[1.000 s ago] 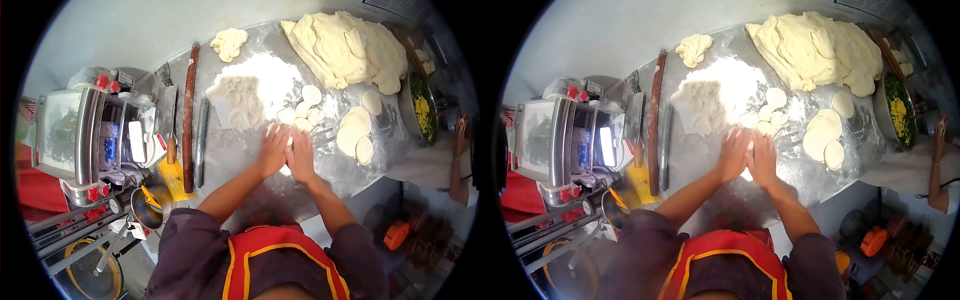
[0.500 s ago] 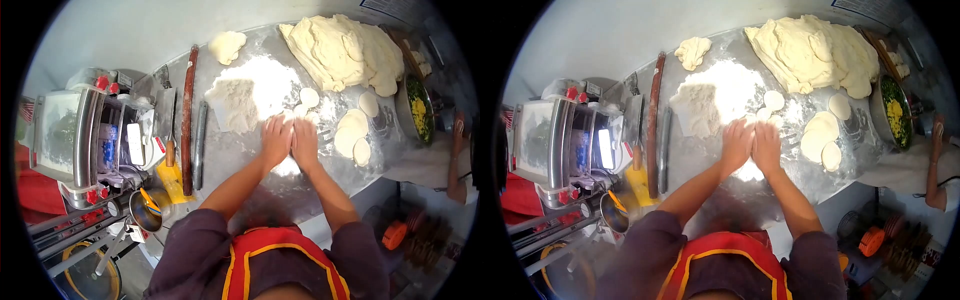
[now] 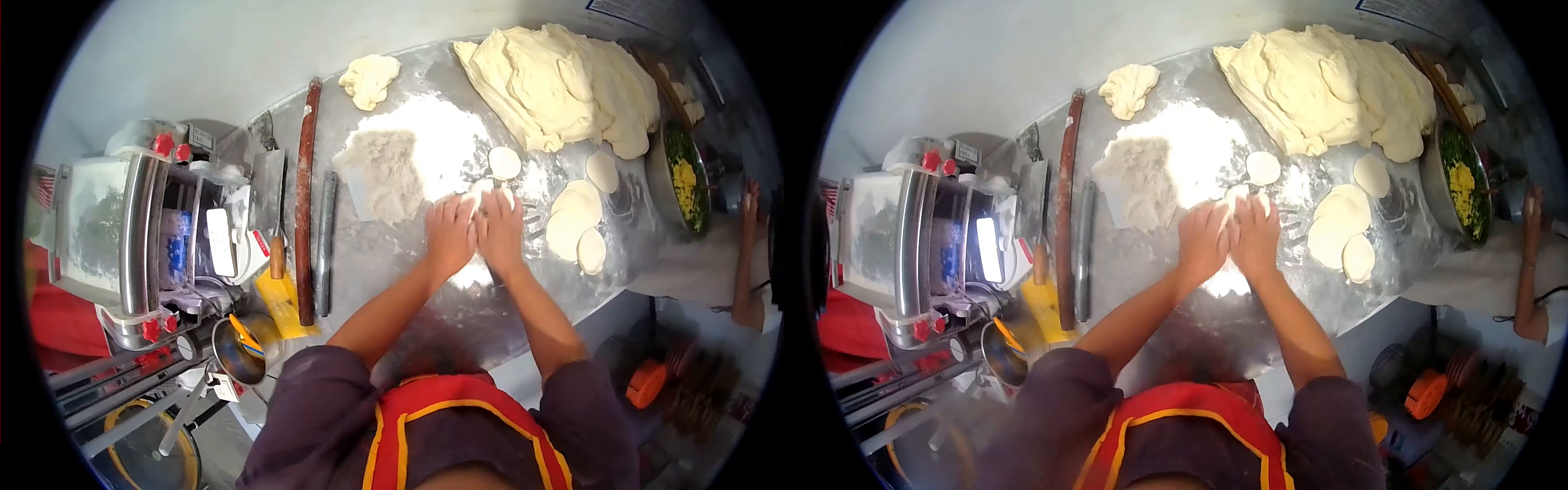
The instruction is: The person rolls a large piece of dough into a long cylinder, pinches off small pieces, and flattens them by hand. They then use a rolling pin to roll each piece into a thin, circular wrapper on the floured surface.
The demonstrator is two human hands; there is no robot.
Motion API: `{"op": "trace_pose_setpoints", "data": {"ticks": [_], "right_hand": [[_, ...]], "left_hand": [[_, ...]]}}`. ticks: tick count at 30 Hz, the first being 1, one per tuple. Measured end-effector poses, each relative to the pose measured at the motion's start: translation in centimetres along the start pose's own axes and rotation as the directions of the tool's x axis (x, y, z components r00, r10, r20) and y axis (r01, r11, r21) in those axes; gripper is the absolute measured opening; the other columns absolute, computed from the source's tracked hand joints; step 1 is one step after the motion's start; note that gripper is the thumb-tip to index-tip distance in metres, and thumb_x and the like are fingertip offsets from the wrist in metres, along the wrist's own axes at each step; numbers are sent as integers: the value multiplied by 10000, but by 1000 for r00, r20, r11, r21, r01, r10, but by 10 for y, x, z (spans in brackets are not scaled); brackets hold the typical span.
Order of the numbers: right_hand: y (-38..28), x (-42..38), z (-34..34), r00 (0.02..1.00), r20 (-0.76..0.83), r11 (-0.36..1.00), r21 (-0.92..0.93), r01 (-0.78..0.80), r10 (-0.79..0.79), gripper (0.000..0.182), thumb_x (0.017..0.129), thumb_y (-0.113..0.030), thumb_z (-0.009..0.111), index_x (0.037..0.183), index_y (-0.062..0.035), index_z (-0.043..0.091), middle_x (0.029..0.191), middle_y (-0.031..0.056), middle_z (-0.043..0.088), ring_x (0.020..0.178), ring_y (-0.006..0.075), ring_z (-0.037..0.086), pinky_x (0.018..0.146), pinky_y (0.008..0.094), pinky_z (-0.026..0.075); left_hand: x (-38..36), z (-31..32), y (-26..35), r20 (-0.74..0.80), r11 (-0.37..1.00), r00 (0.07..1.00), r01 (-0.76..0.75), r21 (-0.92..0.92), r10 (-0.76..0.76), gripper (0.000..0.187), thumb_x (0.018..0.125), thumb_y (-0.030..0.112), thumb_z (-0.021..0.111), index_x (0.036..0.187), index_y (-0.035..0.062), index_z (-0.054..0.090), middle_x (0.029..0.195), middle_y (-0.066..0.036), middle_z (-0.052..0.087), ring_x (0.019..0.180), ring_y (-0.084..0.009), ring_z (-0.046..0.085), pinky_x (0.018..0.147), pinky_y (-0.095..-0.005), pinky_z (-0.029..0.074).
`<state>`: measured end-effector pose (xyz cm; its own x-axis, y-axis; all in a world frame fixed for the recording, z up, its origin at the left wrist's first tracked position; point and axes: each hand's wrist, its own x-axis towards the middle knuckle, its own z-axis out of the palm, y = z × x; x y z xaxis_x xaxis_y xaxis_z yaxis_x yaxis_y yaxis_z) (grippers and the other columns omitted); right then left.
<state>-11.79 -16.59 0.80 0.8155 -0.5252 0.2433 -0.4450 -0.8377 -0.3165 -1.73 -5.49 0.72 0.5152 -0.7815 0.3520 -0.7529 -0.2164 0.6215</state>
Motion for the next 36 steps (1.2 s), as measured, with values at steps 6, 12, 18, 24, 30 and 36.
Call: {"op": "trace_pose_setpoints", "data": {"ticks": [6, 12, 18, 24, 30, 36], "right_hand": [[6, -84, -49, 983, 146, 992, -46, 121, -113, 461, 881, -286, 611, 1305, -112, 571, 1411, 232, 446, 1329, 443, 352, 1098, 618, 243], [38, 6, 14, 975, -144, 982, -63, -180, 169, 458, 973, -284, 517, 1408, -150, 468, 1496, 233, 348, 1385, 433, 299, 1112, 616, 224], [-24, -40, -11, 994, 106, 997, 78, -16, 8, 487, 934, -276, 569, 1405, -199, 475, 1474, 116, 417, 1366, 393, 347, 1088, 624, 256], [39, -46, -30, 998, 53, 995, -97, -34, 39, 451, 964, -194, 517, 1412, -159, 481, 1503, 176, 370, 1348, 420, 362, 1121, 557, 254], [-9, -4, -7, 986, 94, 958, 241, -156, 136, 516, 981, -300, 478, 1428, -47, 429, 1485, 320, 308, 1391, 507, 248, 1156, 546, 151], [-64, -81, -35, 990, 140, 990, 144, 0, -21, 603, 923, -372, 577, 1462, -161, 405, 1491, 181, 376, 1377, 428, 314, 1108, 664, 157]], "left_hand": [[-75, -43, -22, 265, 993, 957, -119, -17, 120, 481, 862, 166, 627, 1324, 71, 531, 1386, -178, 466, 1332, -372, 390, 1124, -516, 267], [-16, -2, -8, -22, 982, 994, 107, 153, -105, 545, 894, 177, 603, 1398, 42, 444, 1454, -242, 391, 1375, -457, 291, 1138, -542, 229], [-56, -16, -8, 150, 997, 987, 69, -40, -63, 568, 884, 212, 638, 1399, 58, 455, 1443, -179, 424, 1339, -400, 371, 1110, -487, 292], [-67, -38, -43, 70, 977, 995, 52, 206, -68, 604, 880, 263, 678, 1396, 54, 444, 1455, -204, 390, 1371, -389, 338, 1123, -503, 289], [-45, 4, 7, 23, 954, 961, 276, -117, -276, 526, 952, 116, 520, 1434, -31, 365, 1494, -251, 355, 1374, -420, 345, 1132, -476, 299], [-69, -70, -27, 299, 795, 801, 581, -174, -519, 424, 948, 146, 538, 1344, 9, 472, 1294, -230, 544, 1160, -382, 544, 1020, -437, 410]]}}
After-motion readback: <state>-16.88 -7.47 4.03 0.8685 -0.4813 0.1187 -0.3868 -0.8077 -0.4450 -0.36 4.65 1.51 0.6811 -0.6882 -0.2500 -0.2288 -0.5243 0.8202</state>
